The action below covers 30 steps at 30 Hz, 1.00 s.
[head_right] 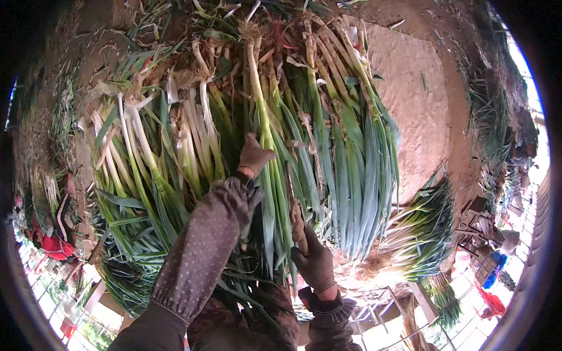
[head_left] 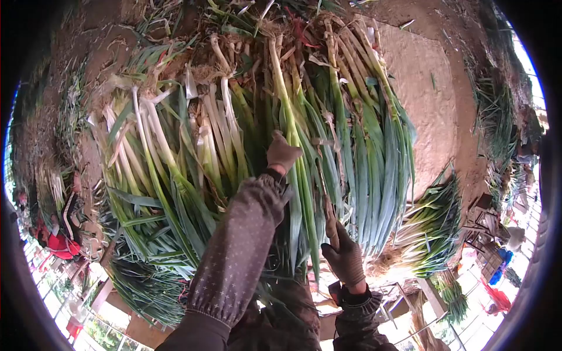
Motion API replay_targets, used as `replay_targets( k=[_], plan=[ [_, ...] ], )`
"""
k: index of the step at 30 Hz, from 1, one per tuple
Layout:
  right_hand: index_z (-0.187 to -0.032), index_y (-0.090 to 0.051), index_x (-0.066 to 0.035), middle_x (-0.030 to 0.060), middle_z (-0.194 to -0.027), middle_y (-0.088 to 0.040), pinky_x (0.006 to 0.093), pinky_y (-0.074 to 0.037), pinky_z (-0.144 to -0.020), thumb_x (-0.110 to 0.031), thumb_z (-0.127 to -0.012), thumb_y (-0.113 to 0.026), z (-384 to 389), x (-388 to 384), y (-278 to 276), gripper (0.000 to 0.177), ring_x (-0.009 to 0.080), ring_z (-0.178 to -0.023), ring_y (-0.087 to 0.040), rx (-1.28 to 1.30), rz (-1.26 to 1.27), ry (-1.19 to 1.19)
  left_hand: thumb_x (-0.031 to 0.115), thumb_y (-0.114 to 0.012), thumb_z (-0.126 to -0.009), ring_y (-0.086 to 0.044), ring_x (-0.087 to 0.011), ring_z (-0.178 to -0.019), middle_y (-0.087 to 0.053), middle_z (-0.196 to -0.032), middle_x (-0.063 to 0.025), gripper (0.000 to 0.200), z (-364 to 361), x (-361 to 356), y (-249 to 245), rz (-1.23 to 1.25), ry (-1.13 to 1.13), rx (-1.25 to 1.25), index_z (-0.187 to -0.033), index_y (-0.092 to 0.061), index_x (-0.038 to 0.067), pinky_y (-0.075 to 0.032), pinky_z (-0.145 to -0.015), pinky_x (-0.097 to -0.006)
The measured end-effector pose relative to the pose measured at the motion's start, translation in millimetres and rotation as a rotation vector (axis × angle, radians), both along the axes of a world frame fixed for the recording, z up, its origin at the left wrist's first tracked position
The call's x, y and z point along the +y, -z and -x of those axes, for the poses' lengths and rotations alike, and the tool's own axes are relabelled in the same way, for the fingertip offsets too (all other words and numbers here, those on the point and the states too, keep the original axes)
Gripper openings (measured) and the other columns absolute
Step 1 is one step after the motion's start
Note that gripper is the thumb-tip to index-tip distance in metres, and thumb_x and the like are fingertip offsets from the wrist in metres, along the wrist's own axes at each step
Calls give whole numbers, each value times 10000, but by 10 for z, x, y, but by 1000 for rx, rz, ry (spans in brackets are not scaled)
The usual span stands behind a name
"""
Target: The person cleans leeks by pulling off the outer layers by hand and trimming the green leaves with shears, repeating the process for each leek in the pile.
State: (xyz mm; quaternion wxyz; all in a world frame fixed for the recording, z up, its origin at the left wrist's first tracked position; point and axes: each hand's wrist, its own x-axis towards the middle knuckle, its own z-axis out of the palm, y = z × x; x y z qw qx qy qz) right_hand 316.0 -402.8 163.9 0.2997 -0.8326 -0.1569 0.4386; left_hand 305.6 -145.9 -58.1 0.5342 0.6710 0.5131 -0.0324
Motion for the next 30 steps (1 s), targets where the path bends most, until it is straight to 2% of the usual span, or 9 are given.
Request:
replay_targets(
  k=[2,4,7,9,15,21,23,27,30],
  plan=[
    [-1437,-534,-97,251,-989,-715,410,-575,-786,-147,-842,-687,-32,75,-106,616,383,-967,-742,-11,-5,-28,286,-763,-751,-654,-492,-1086,-653,-1182,-329,924,252,-323,-84,-175,109,-112,-1459,-321,-109,-530,-961,-475],
    [-1458,-505,-103,258,-935,-706,447,-577,-746,-161,-840,-693,2,34,-152,648,426,-892,-726,-23,48,-108,274,-749,-783,-660,-483,-1081,-659,-1144,-317,806,617,-682,-456,-125,163,-192,-1404,-363,-65,-528,-951,-479],
    [-1480,-481,-123,248,-913,-709,487,-569,-710,-184,-837,-705,70,-58,-321,683,445,-835,-712,-52,83,-193,215,-743,-803,-678,-463,-1048,-671,-1077,-292,624,1196,-1307,-1042,360,44,-251,-1296,-407,28,-535,-913,-484],
    [-1491,-475,-144,228,-936,-722,504,-570,-699,-208,-835,-713,189,-240,-414,701,431,-809,-716,-57,167,-258,201,-744,-806,-683,-463,-1029,-676,-1065,-282,625,1502,-1653,-1319,370,-9,-222,-1304,-407,33,-537,-901,-489],
    [-1469,-501,-179,163,-1011,-740,519,-572,-675,-238,-852,-683,501,-611,-717,647,414,-746,-711,-26,361,-389,204,-766,-793,-685,-457,-1014,-673,-1064,-266,618,1861,-2105,-1382,384,-17,-146,-1288,-433,40,-547,-865,-485],
    [-1407,-551,-291,70,-1463,-561,488,-580,-620,-221,-863,-683,568,-814,-688,564,363,-684,-708,-120,295,-589,164,-794,-770,-681,-426,-1068,-657,-1131,-256,617,1893,-2086,-1253,394,-87,-250,-1266,-452,30,-547,-897,-448],
    [-1397,-561,-289,61,-1469,-553,497,-575,-614,-226,-864,-682,569,-837,-559,550,366,-683,-707,-133,298,-614,135,-794,-774,-688,-387,-1075,-662,-1141,-237,624,1891,-2086,-1262,402,-100,-238,-1282,-453,15,-538,-926,-421],
    [-1422,-533,-241,94,-1281,-676,520,-566,-627,-241,-858,-676,550,-801,-311,582,404,-714,-700,-200,260,-610,112,-795,-780,-685,-337,-1078,-661,-1152,-212,632,1906,-2079,-1256,376,-127,-262,-1301,-454,4,-530,-944,-405],
    [-1435,-523,-203,172,-1016,-733,536,-560,-664,-289,-841,-691,513,-805,-67,623,425,-773,-703,-194,273,-576,93,-796,-782,-681,-307,-1075,-661,-1151,-197,631,1900,-2064,-1242,384,-143,-262,-1309,-460,5,-528,-948,-396]
  ],
)
